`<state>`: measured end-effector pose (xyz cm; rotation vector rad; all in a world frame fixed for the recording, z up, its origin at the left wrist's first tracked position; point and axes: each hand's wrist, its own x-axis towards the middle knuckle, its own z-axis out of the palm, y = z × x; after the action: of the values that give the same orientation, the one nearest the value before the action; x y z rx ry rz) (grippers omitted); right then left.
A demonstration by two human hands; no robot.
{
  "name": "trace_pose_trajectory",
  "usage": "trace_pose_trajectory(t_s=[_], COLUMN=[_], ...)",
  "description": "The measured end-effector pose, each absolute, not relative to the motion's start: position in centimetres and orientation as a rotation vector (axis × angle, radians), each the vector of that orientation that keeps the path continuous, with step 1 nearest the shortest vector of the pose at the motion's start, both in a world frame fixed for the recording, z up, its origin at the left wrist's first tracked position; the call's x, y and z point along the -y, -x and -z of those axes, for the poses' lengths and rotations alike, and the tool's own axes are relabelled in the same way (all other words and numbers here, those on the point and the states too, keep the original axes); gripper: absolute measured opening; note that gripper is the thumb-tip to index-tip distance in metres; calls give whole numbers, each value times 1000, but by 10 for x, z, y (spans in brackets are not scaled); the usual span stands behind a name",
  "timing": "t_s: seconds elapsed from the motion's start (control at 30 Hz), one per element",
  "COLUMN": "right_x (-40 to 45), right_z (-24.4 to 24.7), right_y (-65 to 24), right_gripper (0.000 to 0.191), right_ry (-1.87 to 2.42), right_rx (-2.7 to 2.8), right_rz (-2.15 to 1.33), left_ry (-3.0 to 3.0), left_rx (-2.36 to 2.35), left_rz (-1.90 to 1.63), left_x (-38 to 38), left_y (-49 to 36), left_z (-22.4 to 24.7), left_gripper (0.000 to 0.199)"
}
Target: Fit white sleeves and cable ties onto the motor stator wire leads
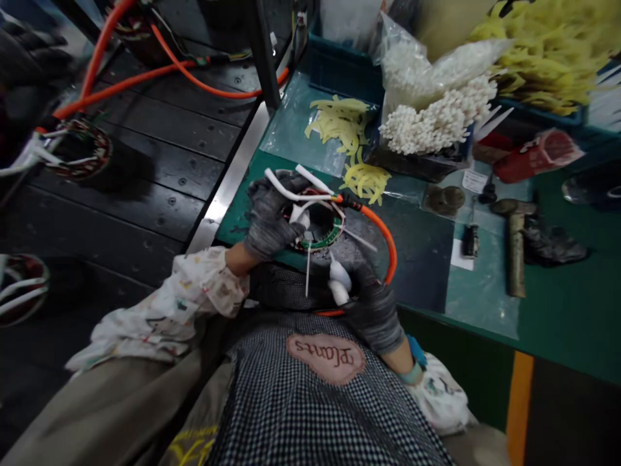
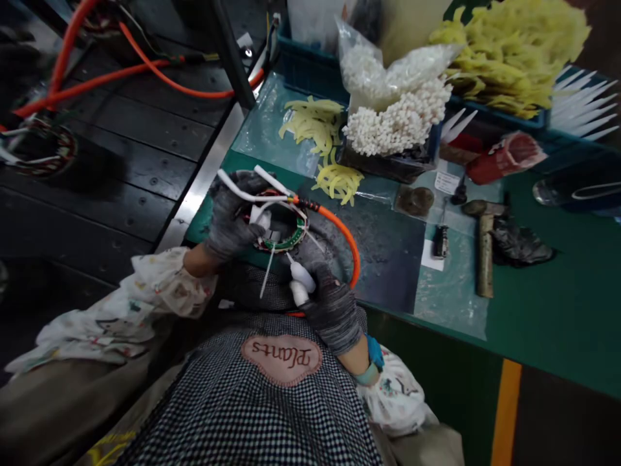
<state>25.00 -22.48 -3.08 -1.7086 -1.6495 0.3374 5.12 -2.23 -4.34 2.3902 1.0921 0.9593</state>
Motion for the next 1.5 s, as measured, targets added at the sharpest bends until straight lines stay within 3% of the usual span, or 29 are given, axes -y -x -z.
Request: trace_pose_trajectory(t_s=[0.13, 0.27, 0.5, 0.93, 1.13, 1.33, 1.5], right_x=[231, 230, 216, 205, 208, 203, 197], right_z=[39, 32, 15, 2, -4, -3, -11], right_y=[-253, -255, -249, -255, -269, -278, -286], right_gripper=[42, 43, 39, 33, 27, 30, 26], right_ry=[1688, 1631, 1539, 1639, 1694, 1764, 1739], right_rx=[1648, 1724, 1812, 1742, 1747, 1739, 1679], right_rz=[-393, -391, -450, -490, -201, -114, -333], left_ry=[-2531, -2532, -2603, -2677, -2730, -2647, -2746], left_rx=[-1070, -1096, -1127, -1294, -1094, -980, -947], left_rz=[-1043, -907, -1129, -860, -933, -495, -298], left_x=[63, 82, 90, 90, 78, 58, 44], left_y=[-39, -25, -20, -21, -44, -81, -108], left_z=[31, 29, 35, 34, 13, -19, -42], left_gripper=[58, 66, 53, 61, 42, 51, 54])
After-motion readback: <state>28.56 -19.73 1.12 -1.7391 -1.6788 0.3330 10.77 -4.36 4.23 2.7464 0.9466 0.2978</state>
